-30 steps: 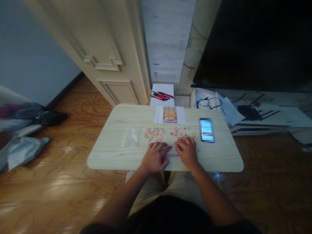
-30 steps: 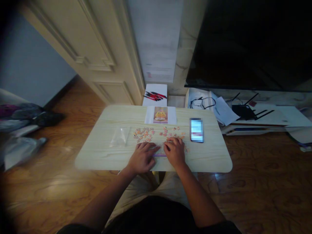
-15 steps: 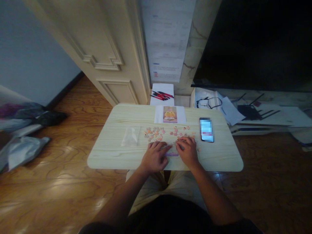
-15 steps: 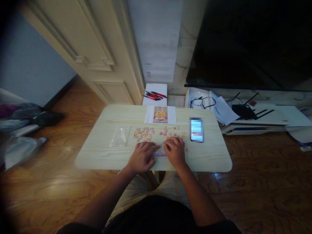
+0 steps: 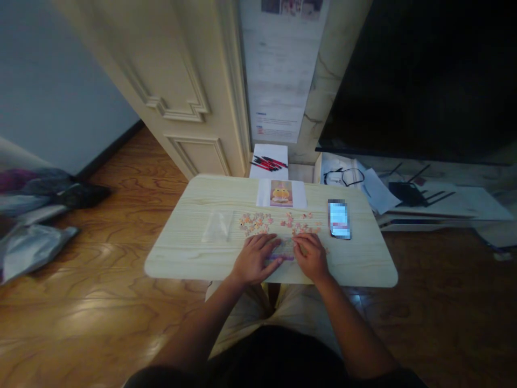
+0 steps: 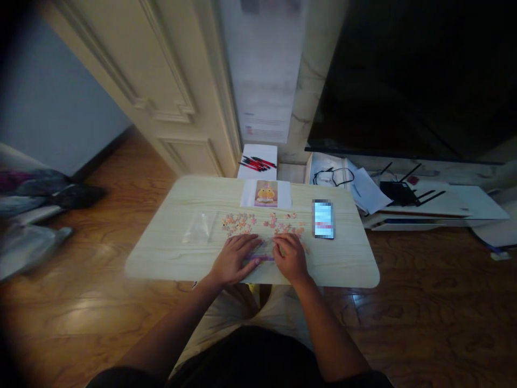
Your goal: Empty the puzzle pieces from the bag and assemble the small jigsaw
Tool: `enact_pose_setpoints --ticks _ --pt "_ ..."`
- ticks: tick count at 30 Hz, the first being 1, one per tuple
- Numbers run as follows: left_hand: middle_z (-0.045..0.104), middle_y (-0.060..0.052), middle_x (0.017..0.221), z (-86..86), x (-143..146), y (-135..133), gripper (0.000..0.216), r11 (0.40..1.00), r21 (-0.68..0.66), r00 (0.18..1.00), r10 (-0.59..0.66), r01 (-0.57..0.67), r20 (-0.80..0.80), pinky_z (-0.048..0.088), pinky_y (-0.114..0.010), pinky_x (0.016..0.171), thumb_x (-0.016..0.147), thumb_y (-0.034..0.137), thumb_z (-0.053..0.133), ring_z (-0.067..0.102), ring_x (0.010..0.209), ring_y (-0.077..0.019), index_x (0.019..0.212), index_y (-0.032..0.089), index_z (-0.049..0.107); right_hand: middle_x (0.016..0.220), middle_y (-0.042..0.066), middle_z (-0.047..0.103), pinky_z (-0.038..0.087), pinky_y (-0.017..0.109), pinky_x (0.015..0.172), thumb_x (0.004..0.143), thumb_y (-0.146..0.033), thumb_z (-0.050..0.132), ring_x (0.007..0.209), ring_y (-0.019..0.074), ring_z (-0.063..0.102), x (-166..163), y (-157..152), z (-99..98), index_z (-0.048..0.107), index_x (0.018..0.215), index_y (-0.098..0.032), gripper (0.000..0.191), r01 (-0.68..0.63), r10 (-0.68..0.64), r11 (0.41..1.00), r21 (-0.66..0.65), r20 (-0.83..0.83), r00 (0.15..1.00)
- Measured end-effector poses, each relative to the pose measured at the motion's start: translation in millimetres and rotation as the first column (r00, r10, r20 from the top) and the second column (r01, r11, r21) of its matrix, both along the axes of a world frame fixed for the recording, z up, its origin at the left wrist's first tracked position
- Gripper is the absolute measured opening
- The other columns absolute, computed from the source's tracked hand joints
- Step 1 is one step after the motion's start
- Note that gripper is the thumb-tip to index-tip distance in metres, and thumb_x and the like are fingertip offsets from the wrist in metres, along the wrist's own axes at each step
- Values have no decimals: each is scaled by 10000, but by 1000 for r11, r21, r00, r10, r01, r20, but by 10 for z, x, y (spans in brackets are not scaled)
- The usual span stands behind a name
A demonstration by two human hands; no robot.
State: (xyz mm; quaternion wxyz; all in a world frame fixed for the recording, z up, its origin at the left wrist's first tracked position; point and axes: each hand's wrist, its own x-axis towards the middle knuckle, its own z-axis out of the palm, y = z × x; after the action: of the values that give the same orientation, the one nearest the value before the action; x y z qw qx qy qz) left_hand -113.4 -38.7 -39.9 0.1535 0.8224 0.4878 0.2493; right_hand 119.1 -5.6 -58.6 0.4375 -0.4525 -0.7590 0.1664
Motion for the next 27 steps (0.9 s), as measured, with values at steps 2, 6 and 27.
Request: enact_pose_setpoints --ticks 2,6,27 --pt "587 -91 1454 -10 0 -3 523 1000 0 999 20 -20 25 387 -503 1121 965 498 588 511 1343 -302 1431 262 554 1064 66 725 558 428 976 923 -138 596 1044 228 669 73 11 33 756 1077 -258 253 35 -36 999 -7 -56 998" --pt "636 -103 1346 -31 -11 -11 451 999 11 996 46 -47 82 423 -485 1080 950 444 596 566 1255 -288 1351 236 600 1028 71 722 577 422 930 914 -148 589 992 229 687 286 77 87 757 1023 -247 224 77 -80 996 -42 -84 993" --pt "718 -60 883 -117 -100 -113 168 997 77 989 8 -19 149 501 -433 853 933 312 571 639 877 -220 889 232 711 970 63 738 556 372 869 946 -208 589 953 225 680 56 286 421 764 1045 -241 203 -60 79 985 -162 112 991"
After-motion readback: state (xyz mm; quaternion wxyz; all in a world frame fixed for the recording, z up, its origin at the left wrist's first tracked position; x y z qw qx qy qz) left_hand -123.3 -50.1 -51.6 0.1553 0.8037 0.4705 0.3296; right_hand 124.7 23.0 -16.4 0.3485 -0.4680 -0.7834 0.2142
